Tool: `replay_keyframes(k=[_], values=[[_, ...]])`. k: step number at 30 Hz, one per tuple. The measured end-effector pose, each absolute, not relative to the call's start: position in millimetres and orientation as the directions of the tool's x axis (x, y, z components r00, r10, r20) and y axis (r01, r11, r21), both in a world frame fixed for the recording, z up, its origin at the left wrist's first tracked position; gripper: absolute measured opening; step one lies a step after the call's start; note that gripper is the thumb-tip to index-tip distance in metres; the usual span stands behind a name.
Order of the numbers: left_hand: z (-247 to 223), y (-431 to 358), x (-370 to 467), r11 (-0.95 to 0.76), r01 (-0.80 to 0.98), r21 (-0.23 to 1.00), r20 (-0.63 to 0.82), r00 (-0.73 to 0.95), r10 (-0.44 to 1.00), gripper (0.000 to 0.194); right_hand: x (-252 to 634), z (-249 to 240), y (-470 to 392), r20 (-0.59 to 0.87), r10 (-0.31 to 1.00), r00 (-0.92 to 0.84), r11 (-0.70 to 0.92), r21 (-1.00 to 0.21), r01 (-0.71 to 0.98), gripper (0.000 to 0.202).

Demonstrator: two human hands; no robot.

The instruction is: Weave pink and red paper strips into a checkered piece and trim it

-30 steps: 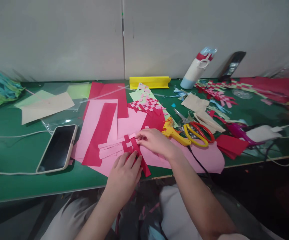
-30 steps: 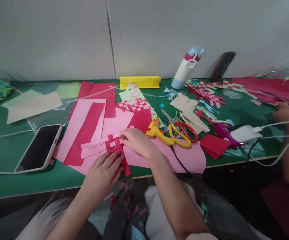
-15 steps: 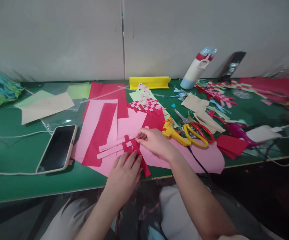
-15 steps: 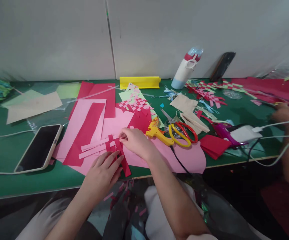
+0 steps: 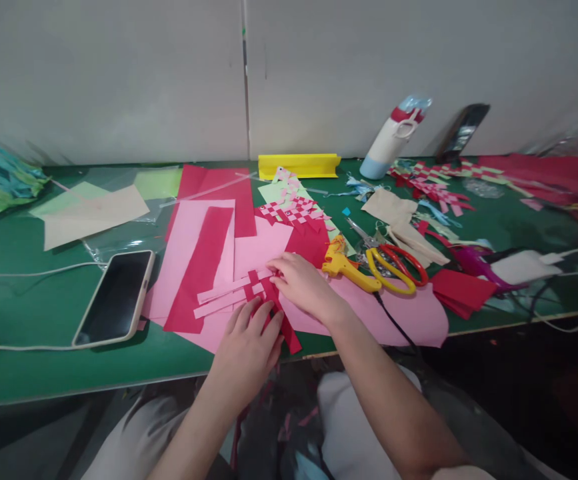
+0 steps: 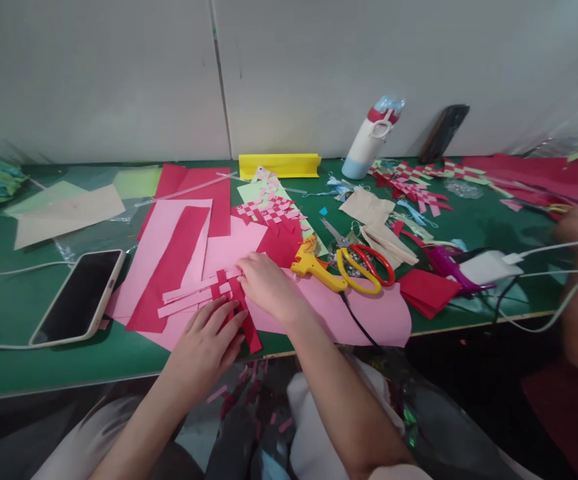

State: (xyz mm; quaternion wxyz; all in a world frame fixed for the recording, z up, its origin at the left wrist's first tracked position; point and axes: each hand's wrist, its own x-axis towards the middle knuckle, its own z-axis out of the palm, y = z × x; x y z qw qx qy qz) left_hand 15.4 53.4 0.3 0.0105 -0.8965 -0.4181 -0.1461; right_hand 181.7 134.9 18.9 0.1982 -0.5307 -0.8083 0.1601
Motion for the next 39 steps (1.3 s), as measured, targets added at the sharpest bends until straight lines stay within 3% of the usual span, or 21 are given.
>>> replay_keyframes(k=[5,9,20,26,30,34,36,39], values=[[0,54,15,-0.652,0.75,0.111,0.274,0.607,0.746,0.036,180,19,134,0.14,0.947,-0.288,0.317,-0.548,0.774,0.03],[0,54,15,-0.656,0.745,0.12,0.273,0.61,0.744,0.036,179,18,133,0.081,0.967,-0.242,0.231,-0.683,0.693,0.031],[-3,53,15,-0.659,0.743,0.119,0.291,0.608,0.739,0.036,172,9,134,0.014,0.986,-0.166,0.088,-0.892,0.444,0.026],[1,54,14,-0.666,0.726,0.168,0.328,0.596,0.733,0.033,169,9,135,-0.096,0.988,-0.119,-0.038,-0.908,0.417,0.036],[11,54,10,-0.635,0.7,0.325,0.354,0.533,0.769,0.026,167,10,136,-0.108,0.985,-0.137,-0.038,-0.899,0.437,0.032],[19,58,2,-0.387,0.686,0.616,0.345,0.206,0.916,0.021,164,13,136,0.008,0.989,-0.146,0.06,-0.932,0.357,0.028],[18,60,0,-0.232,0.592,0.771,0.257,0.045,0.965,0.022,161,18,132,0.061,0.985,-0.159,0.108,-0.947,0.304,0.027],[14,65,1,-0.077,0.334,0.939,0.107,-0.071,0.992,0.031,155,29,124,0.104,0.964,-0.246,0.16,-0.962,0.222,0.027]])
